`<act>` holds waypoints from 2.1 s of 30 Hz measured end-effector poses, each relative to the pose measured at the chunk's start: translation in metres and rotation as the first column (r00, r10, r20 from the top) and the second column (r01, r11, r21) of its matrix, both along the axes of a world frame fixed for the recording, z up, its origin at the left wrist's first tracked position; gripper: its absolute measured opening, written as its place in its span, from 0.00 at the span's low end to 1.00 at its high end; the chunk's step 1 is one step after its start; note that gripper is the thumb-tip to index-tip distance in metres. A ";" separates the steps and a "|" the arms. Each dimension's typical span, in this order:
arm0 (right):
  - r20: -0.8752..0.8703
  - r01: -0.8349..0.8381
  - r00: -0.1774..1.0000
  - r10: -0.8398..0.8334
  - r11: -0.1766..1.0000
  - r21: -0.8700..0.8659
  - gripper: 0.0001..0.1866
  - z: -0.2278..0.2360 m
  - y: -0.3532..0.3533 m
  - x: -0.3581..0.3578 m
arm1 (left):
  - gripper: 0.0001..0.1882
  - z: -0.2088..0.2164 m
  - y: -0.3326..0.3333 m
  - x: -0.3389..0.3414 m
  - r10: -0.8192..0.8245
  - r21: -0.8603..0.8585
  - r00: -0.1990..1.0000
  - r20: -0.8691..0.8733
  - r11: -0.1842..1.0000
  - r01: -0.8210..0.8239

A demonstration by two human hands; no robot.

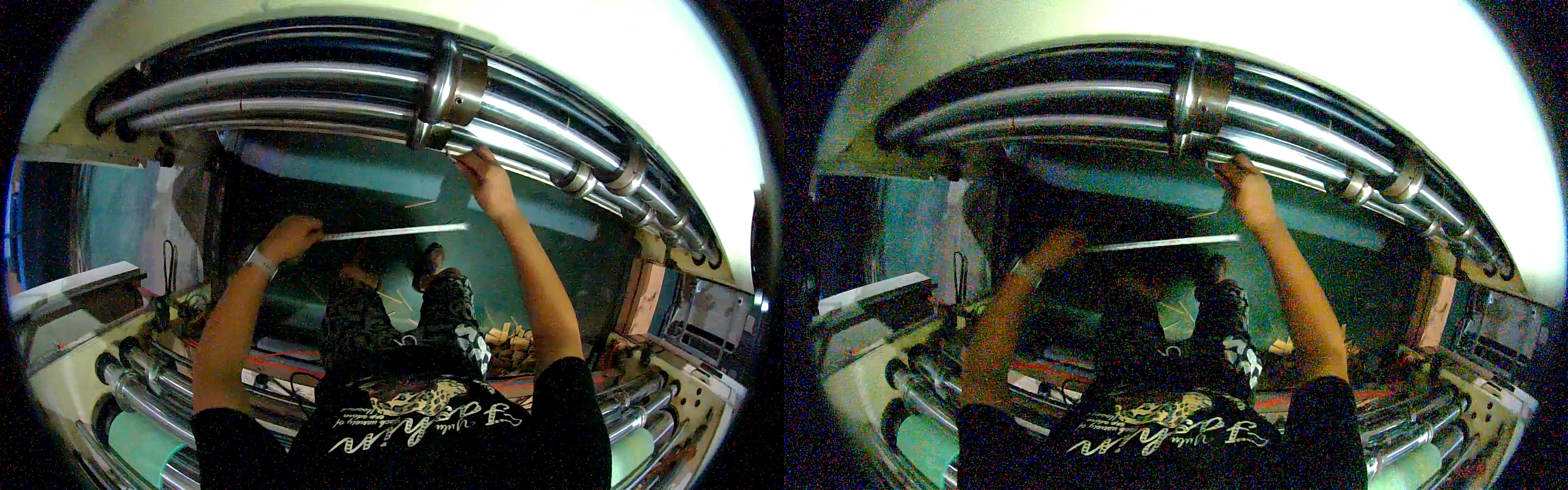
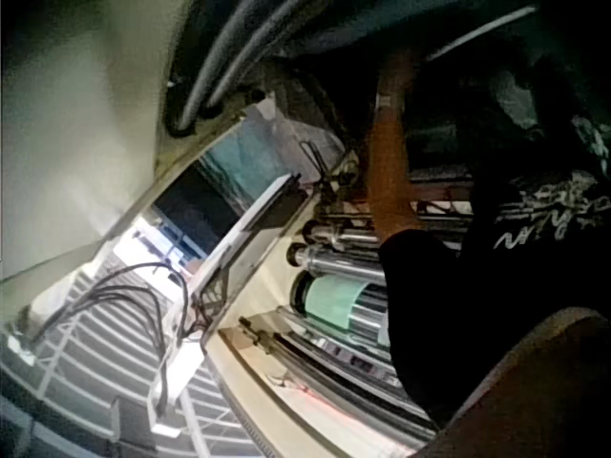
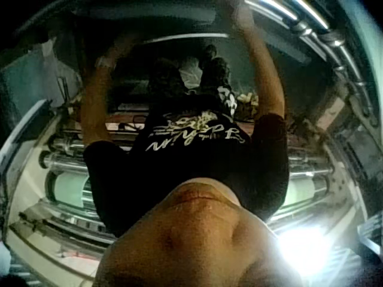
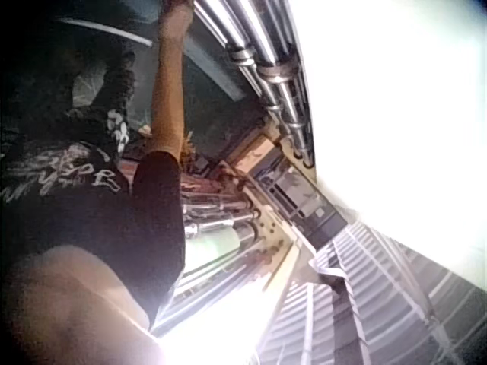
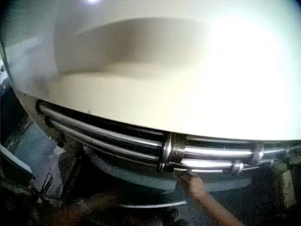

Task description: The person uses a measuring tape to measure the distance between several rollers and frame components of an industrial printing machine.

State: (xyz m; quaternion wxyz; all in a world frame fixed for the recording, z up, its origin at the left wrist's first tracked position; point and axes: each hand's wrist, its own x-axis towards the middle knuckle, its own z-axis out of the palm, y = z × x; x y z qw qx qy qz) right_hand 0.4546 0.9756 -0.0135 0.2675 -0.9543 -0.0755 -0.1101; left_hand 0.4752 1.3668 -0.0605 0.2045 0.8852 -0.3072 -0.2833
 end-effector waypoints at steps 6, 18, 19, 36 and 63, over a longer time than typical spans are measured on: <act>-0.087 0.046 0.995 -0.056 0.993 -0.113 0.06 -0.013 0.004 0.031 | 0.10 0.035 0.047 -0.035 0.187 0.014 0.982 -0.022 0.982 -0.187; -0.029 -0.033 0.999 0.025 0.942 -0.334 0.08 -0.006 -0.006 0.047 | 0.11 0.035 0.056 -0.030 0.204 0.082 0.978 -0.042 0.976 -0.200; -0.048 -0.049 0.998 0.034 0.928 -0.369 0.08 -0.008 -0.008 0.049 | 0.11 0.035 0.053 -0.028 0.189 0.060 0.982 -0.004 0.980 -0.188; -0.464 0.517 0.815 -0.347 0.797 0.313 0.19 -0.110 -0.003 -0.003 | 0.11 0.032 0.015 -0.014 0.096 0.290 0.982 -0.164 0.956 -0.045; 0.165 0.173 0.959 -0.229 0.939 0.298 0.10 -0.044 -0.122 -0.101 | 0.11 0.145 -0.132 -0.005 -0.216 0.189 0.910 0.353 0.969 0.157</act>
